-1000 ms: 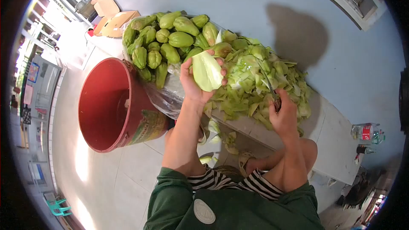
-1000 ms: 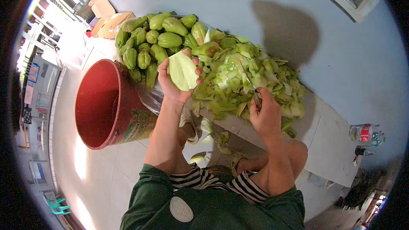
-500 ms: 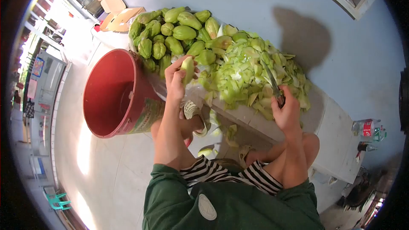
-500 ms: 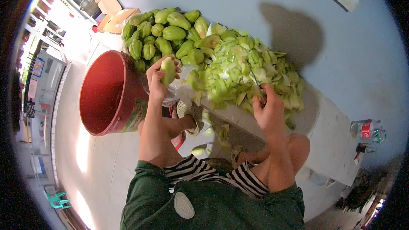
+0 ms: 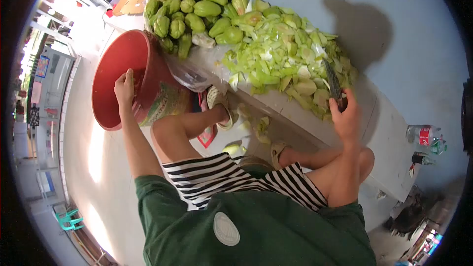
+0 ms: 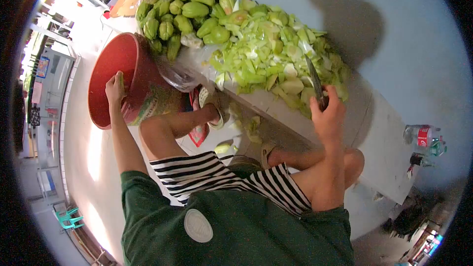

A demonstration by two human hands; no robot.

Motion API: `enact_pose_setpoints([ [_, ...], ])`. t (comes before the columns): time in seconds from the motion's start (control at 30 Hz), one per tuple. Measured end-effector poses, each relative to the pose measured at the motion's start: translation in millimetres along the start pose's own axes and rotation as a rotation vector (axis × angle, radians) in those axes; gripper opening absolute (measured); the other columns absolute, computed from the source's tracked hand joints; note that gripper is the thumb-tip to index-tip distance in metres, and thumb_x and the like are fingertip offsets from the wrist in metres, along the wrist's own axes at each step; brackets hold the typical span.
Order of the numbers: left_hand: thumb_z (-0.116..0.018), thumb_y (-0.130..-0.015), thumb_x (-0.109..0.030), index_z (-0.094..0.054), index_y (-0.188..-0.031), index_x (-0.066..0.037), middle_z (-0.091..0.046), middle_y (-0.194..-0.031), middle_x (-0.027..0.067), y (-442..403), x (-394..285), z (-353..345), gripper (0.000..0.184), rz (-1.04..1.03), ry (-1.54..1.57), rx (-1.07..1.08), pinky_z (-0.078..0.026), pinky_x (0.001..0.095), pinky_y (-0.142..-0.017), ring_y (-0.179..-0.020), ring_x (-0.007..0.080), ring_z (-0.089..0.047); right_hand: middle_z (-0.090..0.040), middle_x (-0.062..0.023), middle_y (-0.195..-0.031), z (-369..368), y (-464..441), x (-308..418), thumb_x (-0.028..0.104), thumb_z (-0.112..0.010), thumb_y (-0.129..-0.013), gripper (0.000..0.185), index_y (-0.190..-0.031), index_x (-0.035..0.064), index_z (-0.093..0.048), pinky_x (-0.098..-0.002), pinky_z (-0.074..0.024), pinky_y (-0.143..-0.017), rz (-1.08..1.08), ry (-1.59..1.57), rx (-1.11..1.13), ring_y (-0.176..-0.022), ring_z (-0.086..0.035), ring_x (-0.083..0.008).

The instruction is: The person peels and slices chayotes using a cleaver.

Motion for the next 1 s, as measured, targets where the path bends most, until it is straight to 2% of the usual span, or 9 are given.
enact_pose_setpoints([
  [0.17,-0.055,-0.093,-0.042,-0.07,-0.099,0.002,-0.068,-0.088,0.022,8.5,56.9,-41.3,0.047,0.048,-0.263,0.23,-0.045,0.0415,-0.087,-0.093,0.0344,-0.064,-0.061,-0.0118,-0.066,1.4,4.2,23.7,0.015,-0.069,-0.082,0.028,-0.105,0.002,-0.059,-0.039,-0.0456,-0.058,0.15,0.017,-0.058,-0.058,-0.06,-0.0261],
  [0.23,-0.06,-0.09,-0.034,-0.068,-0.103,0.001,-0.067,-0.099,0.0214,54.5,-33.6,-14.5,0.038,-0.365,-0.193,-0.278,-0.045,0.0447,-0.085,-0.095,0.0384,-0.061,-0.06,-0.0103,-0.064,-4.2,4.0,35.3,0.015,-0.07,-0.082,0.029,-0.105,0.0024,-0.059,-0.0378,-0.0452,-0.057,0.105,0.016,-0.005,-0.056,-0.058,-0.0245],
  [0.3,-0.064,-0.086,-0.021,-0.066,-0.101,0.001,-0.066,-0.099,0.0166,124.3,-110.5,-29.3,0.027,-0.745,-0.32,-0.502,-0.045,0.0444,-0.083,-0.09,0.037,-0.059,-0.058,-0.0088,-0.062,-13.0,4.6,40.4,0.016,-0.07,-0.081,0.029,-0.105,0.0028,-0.059,-0.0366,-0.0448,-0.056,0.071,0.009,0.047,-0.054,-0.057,-0.023],
  [0.37,-0.066,-0.08,-0.012,-0.066,-0.096,-0.002,-0.065,-0.094,0.0167,167.1,-129.9,-92.2,0.019,-0.871,-0.132,-0.215,-0.046,0.0443,-0.077,-0.087,0.0352,-0.058,-0.056,-0.0066,-0.06,-23.6,3.4,43.3,0.015,-0.07,-0.081,0.029,-0.105,0.003,-0.06,-0.0336,-0.0439,-0.055,0.049,-0.037,0.085,-0.053,-0.054,-0.0194],
  [0.43,-0.064,-0.079,-0.018,-0.066,-0.099,-0.004,-0.065,-0.097,0.0191,187.9,-51.9,-215.5,0.024,-0.455,0.103,0.29,-0.048,0.0443,-0.075,-0.087,0.0368,-0.061,-0.056,-0.006,-0.061,-27.9,0.1,48.6,0.015,-0.07,-0.081,0.029,-0.106,0.0033,-0.06,-0.0323,-0.0438,-0.055,0.018,-0.022,0.101,-0.054,-0.053,-0.018],
  [0.53,-0.066,-0.08,-0.028,-0.064,-0.11,-0.007,-0.062,-0.105,0.0286,278.8,88.0,-379.1,0.037,-0.182,-0.111,0.933,-0.05,0.0471,-0.084,-0.098,0.0382,-0.063,-0.057,-0.0054,-0.064,-33.7,-8.6,51.9,0.014,-0.071,-0.081,0.03,-0.107,0.0031,-0.06,-0.0305,-0.0438,-0.056,0.007,0.014,0.101,-0.057,-0.053,-0.0155],
  [0.7,-0.065,-0.078,-0.021,-0.054,-0.125,-0.013,-0.05,-0.13,0.0206,394.2,230.8,-398.2,0.049,0.337,-0.423,0.948,-0.045,0.0502,-0.094,-0.117,0.0415,-0.051,-0.061,-0.0048,-0.074,-55.5,-19.0,32.6,0.015,-0.072,-0.081,0.036,-0.112,0.0002,-0.059,-0.028,-0.0461,-0.063,-0.063,-0.038,0.18,-0.068,-0.056,-0.0117],
  [0.8,-0.059,-0.082,-0.013,-0.052,-0.129,-0.019,-0.043,-0.135,0.0156,401.0,215.5,-401.5,0.048,0.296,-0.585,0.986,-0.043,0.0518,-0.095,-0.122,0.0374,-0.047,-0.062,-0.0033,-0.085,-82.6,-18.1,13.9,0.013,-0.071,-0.082,0.04,-0.117,-0.0029,-0.056,-0.0256,-0.0473,-0.073,-0.283,-0.19,0.31,-0.078,-0.057,-0.0111],
  [1.0,-0.055,-0.085,-0.007,-0.054,-0.128,-0.021,-0.046,-0.13,0.0112,401.7,234.3,-438.3,0.045,0.043,-0.592,0.982,-0.042,0.0513,-0.094,-0.125,0.0314,-0.043,-0.062,-0.0032,-0.086,-118.8,-37.6,15.1,0.009,-0.071,-0.082,0.041,-0.118,-0.0024,-0.053,-0.0244,-0.0466,-0.073,-0.28,-0.239,0.425,-0.078,-0.056,-0.0098],
])
Point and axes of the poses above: each hand's wrist, its own y-axis away from the middle knuckle, its own z-axis out of the back of the hand, x = y × z, the point moved 10 cm from there along -y, towards the middle knuckle
